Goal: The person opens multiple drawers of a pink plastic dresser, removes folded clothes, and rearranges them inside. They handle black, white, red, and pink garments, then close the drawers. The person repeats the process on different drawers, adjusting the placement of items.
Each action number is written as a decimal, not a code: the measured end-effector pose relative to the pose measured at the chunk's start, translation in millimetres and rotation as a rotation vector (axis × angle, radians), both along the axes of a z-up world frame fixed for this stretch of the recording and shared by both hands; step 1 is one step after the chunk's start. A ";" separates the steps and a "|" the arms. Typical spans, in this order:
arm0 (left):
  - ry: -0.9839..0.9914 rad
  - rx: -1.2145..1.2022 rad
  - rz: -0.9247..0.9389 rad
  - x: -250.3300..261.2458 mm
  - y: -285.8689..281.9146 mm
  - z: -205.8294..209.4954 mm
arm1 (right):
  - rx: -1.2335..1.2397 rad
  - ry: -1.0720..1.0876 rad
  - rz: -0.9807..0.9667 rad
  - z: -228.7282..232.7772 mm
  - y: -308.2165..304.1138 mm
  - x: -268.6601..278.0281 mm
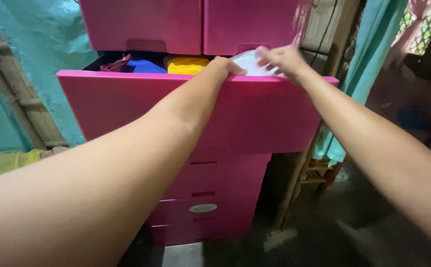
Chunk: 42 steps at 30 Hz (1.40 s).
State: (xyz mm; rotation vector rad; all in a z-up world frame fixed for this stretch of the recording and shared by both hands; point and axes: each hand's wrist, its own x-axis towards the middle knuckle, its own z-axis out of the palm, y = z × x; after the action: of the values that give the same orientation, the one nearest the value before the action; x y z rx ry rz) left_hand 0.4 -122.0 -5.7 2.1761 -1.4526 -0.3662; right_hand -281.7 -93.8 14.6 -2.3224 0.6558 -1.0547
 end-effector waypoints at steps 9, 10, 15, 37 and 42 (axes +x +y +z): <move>-0.081 0.105 -0.320 -42.1 69.6 24.3 | -0.101 0.489 -0.649 14.4 -107.3 -23.2; 0.002 0.094 -0.313 -43.5 69.7 23.3 | -0.085 0.563 -0.613 8.7 -116.2 -21.7; 0.070 0.123 -0.330 -32.4 75.7 21.4 | 0.226 0.434 -0.398 7.4 -130.2 -3.0; -0.156 0.174 -0.213 -14.7 1.9 10.4 | -0.059 0.852 -0.082 0.5 -111.7 66.8; -0.044 0.222 -0.314 0.5 -33.4 -0.2 | -0.004 0.925 -0.152 4.5 -75.5 68.7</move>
State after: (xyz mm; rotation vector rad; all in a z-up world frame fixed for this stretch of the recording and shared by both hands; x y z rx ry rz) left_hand 0.9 -155.4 -5.8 2.1316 -1.8615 -0.6178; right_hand -213.0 -169.2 19.1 -2.7324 1.1578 0.0465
